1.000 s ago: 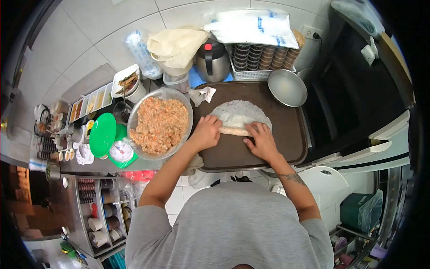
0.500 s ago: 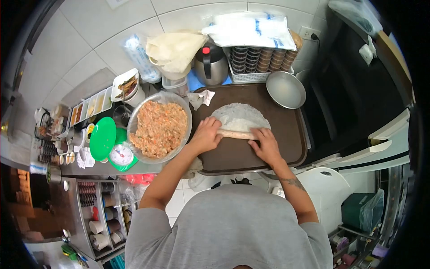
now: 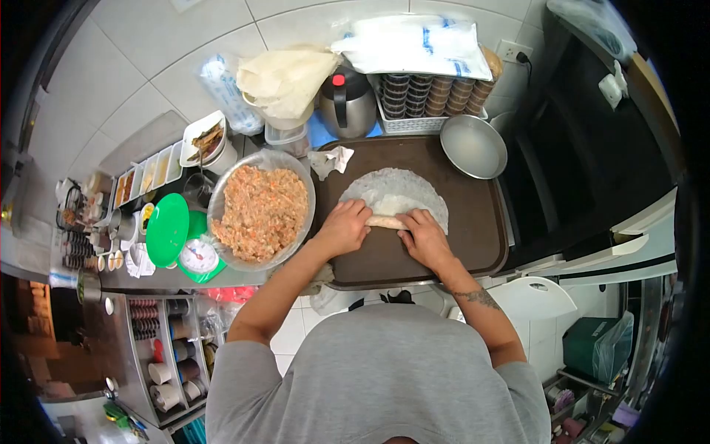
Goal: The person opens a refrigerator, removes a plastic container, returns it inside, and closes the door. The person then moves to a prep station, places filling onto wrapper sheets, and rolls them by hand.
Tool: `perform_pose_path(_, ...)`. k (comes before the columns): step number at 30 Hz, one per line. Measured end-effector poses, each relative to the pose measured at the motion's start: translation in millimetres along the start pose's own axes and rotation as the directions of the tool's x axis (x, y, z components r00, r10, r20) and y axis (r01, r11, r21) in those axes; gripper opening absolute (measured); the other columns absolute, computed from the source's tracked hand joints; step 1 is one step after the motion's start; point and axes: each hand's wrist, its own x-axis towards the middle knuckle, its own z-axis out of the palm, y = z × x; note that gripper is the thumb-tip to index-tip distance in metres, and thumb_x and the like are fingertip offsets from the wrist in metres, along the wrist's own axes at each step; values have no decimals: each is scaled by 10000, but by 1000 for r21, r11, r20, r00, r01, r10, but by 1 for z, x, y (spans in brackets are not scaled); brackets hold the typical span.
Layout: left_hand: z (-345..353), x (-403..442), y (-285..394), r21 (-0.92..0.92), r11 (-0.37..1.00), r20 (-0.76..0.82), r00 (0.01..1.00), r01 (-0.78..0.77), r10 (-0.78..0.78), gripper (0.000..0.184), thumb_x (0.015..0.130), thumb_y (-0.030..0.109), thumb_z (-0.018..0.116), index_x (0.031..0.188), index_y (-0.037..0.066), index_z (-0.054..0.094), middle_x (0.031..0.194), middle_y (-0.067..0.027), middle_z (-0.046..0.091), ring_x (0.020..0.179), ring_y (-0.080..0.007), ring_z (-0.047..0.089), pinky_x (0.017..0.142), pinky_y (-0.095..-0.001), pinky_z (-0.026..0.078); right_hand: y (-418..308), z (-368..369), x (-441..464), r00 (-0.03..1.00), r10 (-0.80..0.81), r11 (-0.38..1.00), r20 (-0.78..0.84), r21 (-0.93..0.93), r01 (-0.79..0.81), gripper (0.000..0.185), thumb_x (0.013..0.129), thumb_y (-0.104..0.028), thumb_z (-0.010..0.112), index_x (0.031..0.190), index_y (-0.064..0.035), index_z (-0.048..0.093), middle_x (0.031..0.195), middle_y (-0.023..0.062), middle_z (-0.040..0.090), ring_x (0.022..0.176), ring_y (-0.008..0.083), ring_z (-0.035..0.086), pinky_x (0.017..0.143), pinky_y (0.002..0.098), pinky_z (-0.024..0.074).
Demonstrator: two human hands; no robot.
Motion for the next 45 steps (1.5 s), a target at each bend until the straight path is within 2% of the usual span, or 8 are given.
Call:
perform_pose_path(3, -2, 11, 9, -25, 999, -44, 999, -23, 22, 303, 751, 148, 679, 1006, 42, 555, 1019, -122, 512, 1002, -314, 494, 854, -420, 392, -14, 3, 9, 984, -70, 996, -164, -73, 59, 424, 770, -91, 656, 1179, -52, 551, 1039, 115, 554, 989, 315, 519, 879, 406, 442)
perform_pose_path(16, 13, 31, -11, -362, 932, -9, 1000, 9, -13, 203, 838, 104, 619, 1040, 87, 630, 961, -116, 556, 985, -305, 538, 878, -385, 425, 35, -19, 14, 984, 177, 965, 32, 193, -180, 151, 841, -214, 649, 925, -98, 697, 994, 79, 608, 873, 296, 605, 779, 393, 483)
perform_pose_path(22, 23, 33, -21, -375, 924, 20, 997, 76, -74, 133, 857, 87, 585, 962, 83, 667, 952, -107, 558, 973, -303, 536, 884, -390, 419, 20, -13, 15, 971, 214, 977, -107, 4, -215, 197, 848, -168, 626, 1012, -67, 670, 1005, 100, 593, 927, 304, 579, 803, 390, 474)
perform_pose_path(26, 25, 33, -22, -293, 955, -8, 999, 47, -51, 166, 848, 80, 583, 991, 105, 664, 949, -96, 548, 966, -306, 523, 874, -399, 414, 6, 0, 3, 975, -54, 989, -217, -147, 23, 268, 806, -113, 639, 1072, -78, 640, 1030, 83, 589, 986, 279, 542, 879, 395, 437)
perform_pose_path(31, 16, 31, 15, -6, 1000, -86, 996, -7, 6, 292, 833, 86, 584, 1118, 145, 616, 1020, -66, 536, 1001, -288, 486, 839, -415, 384, 12, 5, 5, 977, -36, 990, -209, -139, 7, 282, 810, -114, 632, 1090, -78, 622, 1005, 80, 583, 957, 279, 543, 854, 393, 444)
perform_pose_path(38, 34, 29, 16, 50, 999, -81, 997, -11, 16, 319, 831, 138, 601, 1150, 126, 596, 1035, -48, 536, 1017, -260, 475, 823, -410, 353, 20, 0, 8, 995, 31, 993, -95, -108, -41, 301, 806, -95, 625, 1105, -66, 609, 1020, 88, 574, 968, 286, 538, 855, 405, 440)
perform_pose_path(41, 31, 33, 12, 2, 1000, -29, 1000, 6, -5, 329, 827, 122, 601, 1157, 124, 591, 1050, -58, 531, 1021, -256, 475, 823, -405, 354, -1, 1, 4, 958, -72, 986, -279, -167, 26, 332, 803, -77, 618, 1134, -57, 600, 1064, 98, 570, 1011, 294, 529, 889, 416, 430)
perform_pose_path(45, 34, 33, 15, 32, 999, -219, 976, -3, 10, 368, 753, 48, 600, 1114, 114, 584, 1051, -86, 514, 1034, -271, 476, 816, -403, 360, 5, 15, 2, 965, -116, 963, -236, -263, 51, 412, 750, -46, 623, 1161, -54, 594, 1099, 101, 569, 1040, 295, 522, 919, 416, 420)
